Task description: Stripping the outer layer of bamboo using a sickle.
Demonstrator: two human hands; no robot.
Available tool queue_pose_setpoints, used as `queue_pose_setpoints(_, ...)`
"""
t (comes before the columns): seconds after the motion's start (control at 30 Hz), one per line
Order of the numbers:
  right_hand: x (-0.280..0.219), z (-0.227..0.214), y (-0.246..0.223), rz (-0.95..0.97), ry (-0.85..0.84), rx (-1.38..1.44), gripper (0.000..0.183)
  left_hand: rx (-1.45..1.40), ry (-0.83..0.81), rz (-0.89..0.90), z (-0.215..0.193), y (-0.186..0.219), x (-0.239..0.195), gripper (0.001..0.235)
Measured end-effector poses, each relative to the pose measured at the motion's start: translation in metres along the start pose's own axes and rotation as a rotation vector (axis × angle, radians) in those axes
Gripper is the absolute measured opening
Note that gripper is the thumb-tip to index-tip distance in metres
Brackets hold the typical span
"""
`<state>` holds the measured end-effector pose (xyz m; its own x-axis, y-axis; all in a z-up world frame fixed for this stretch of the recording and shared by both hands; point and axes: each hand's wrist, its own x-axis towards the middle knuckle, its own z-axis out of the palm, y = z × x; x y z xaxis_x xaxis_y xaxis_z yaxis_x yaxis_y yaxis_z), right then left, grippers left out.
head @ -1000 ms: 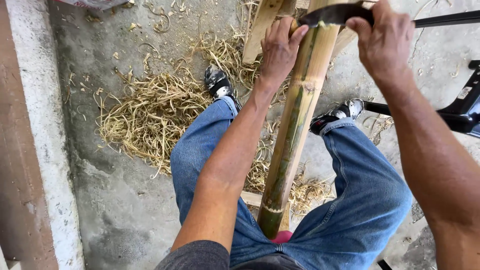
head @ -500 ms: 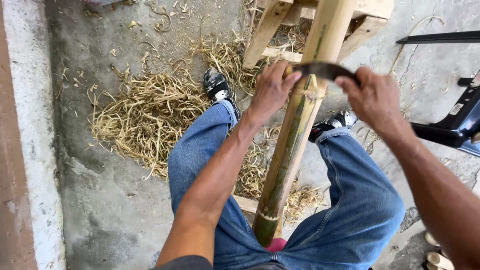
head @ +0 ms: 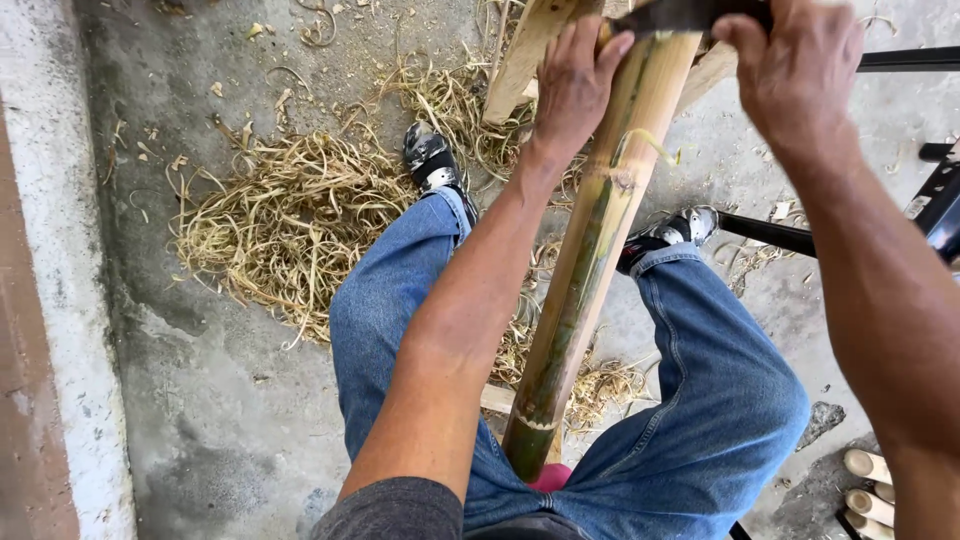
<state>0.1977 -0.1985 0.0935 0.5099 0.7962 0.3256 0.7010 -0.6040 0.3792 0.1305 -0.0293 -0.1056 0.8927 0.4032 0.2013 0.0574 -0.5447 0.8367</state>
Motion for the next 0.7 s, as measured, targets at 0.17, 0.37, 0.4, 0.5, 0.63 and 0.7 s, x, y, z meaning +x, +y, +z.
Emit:
queue_pose_setpoints(0.17, -0.041, -0.023, -0.027, 0.484, -0.489, 0.544, 0.048, 0.165, -0.071, 0.204, -0.036, 0.006, -0.055, 0.018)
queue_pose_setpoints(0.37, -0.051, -0.088, -0.075, 0.602, -1.067, 0.664, 0.052, -0.195, -0.566, -0.227, -0.150, 0.039, -0.110, 0.026)
queue_pose_setpoints(0.4, -0.051, -0.088, -0.076, 0.601, -1.071, 0.661, 0.052, -0.198, -0.567, -0.230, -0.152, 0.042, -0.108, 0.026)
queue_pose_setpoints(0.5, -0.039, -0.069, -0.061, 0.596, -1.222, 0.738, 0.049, -0.300, -0.584, -0.362, -0.125, 0.030, -0.087, 0.030)
queue_pose_setpoints(0.63, 0.001, -0.027, -0.014, 0.506, -0.734, 0.643, 0.046, -0.147, -0.219, -0.084, -0.034, 0.004, -0.028, 0.041)
queue_pose_setpoints(0.7, 0.020, 0.009, 0.014, 0.443, -0.641, 0.531, 0.048, -0.125, -0.114, -0.104, -0.003, 0.003, 0.013, 0.042)
